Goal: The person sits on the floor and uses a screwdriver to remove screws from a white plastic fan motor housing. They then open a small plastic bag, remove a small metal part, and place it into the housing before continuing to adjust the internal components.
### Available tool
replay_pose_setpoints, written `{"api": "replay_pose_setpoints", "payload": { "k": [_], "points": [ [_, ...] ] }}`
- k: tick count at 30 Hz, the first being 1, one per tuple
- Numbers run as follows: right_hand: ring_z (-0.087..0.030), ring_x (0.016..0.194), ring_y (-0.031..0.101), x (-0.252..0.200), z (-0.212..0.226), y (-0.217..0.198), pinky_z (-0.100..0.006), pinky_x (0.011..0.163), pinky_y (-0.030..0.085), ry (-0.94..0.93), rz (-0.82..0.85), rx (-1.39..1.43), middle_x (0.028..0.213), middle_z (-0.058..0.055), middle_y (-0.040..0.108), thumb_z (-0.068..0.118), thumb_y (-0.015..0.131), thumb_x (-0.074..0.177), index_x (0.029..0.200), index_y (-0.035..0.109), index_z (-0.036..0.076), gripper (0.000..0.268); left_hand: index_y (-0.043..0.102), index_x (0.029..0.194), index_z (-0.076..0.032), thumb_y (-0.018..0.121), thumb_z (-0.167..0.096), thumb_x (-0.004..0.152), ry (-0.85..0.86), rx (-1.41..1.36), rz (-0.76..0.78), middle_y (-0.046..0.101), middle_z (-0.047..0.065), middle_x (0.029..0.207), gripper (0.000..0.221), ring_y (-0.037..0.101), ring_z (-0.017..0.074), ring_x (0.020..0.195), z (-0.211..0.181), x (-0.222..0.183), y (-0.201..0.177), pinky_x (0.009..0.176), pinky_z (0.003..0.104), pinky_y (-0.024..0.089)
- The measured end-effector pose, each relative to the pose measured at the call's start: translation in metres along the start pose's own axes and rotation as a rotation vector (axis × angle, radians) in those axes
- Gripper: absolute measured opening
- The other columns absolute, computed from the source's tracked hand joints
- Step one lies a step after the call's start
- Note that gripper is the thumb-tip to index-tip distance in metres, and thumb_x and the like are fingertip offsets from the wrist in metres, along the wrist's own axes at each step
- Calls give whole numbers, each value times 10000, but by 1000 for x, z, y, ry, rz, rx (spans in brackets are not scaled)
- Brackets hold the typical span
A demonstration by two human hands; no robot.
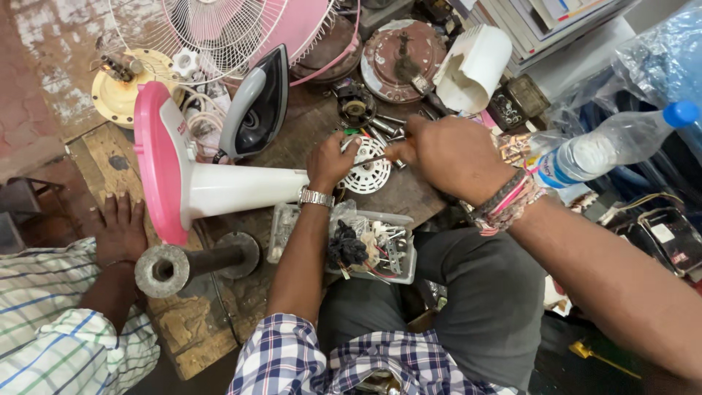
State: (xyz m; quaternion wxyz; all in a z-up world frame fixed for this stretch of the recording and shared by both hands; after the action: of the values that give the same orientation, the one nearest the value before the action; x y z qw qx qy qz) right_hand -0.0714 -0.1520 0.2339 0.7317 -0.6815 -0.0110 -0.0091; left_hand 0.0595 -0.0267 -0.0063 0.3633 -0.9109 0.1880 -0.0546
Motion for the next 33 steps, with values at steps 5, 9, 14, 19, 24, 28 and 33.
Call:
{"api": "replay_pose_setpoints", "payload": {
  "k": [5,9,14,19,24,28,33],
  "points": [
    [-350,818,685,-15,28,-26,-449,707,536,-468,-192,-46,863,-163,696,213,675,847,1098,632,44,305,743,1091,-133,646,-508,913,-4,23,13,752,193,986,426,705,409,948,0,-3,-1,811,519,531],
    [-303,799,701,-16,37,-21,-441,722,538,-639,-152,-211,764,-100,678,179,670,875,996,654,100,146,743,1077,-140,650,-502,896,29,6,-16,751,188,973,415,711,407,908,2,2,2,777,522,535],
    [-398,657,694,8,11,10,-507,605,548,10,128,19,676,-182,672,467,667,965,961,686,67,401,736,1058,-139,649,-502,914,31,-11,-4,752,184,958,400,711,408,892,18,-9,17,761,521,542],
    [-404,690,695,21,24,-6,-518,608,542,-50,-2,15,711,-196,683,451,693,940,935,676,31,421,740,1072,-149,668,-506,897,88,4,-47,746,193,956,404,702,413,903,4,2,6,758,524,539],
    [-310,811,670,-12,39,-23,-423,685,520,-565,-192,-150,828,-120,661,234,699,772,1000,682,62,286,736,1069,-145,661,-509,901,43,-18,-15,745,182,991,408,704,408,928,9,-1,8,773,519,538],
    [-277,851,672,-18,44,-13,-415,743,524,-691,-95,-257,821,-86,655,171,683,843,988,673,88,167,737,1074,-142,667,-516,890,39,5,1,744,185,986,422,702,409,932,9,9,9,784,517,535],
    [-377,754,700,2,25,0,-498,660,535,-48,64,-39,759,-183,696,412,633,1007,953,671,70,348,736,1067,-133,662,-513,897,53,-10,-14,742,190,964,423,701,407,910,9,-1,10,765,514,534]
  ]
}}
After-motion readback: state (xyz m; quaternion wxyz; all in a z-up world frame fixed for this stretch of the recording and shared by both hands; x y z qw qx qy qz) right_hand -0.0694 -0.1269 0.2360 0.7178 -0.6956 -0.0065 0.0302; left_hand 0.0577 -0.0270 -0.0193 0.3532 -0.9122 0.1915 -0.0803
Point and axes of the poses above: each hand's wrist, its own x-axis towards the middle knuckle, its own y-axis out of the palm, z = x × y, the point moved 7 cm from there along x, towards the middle knuckle
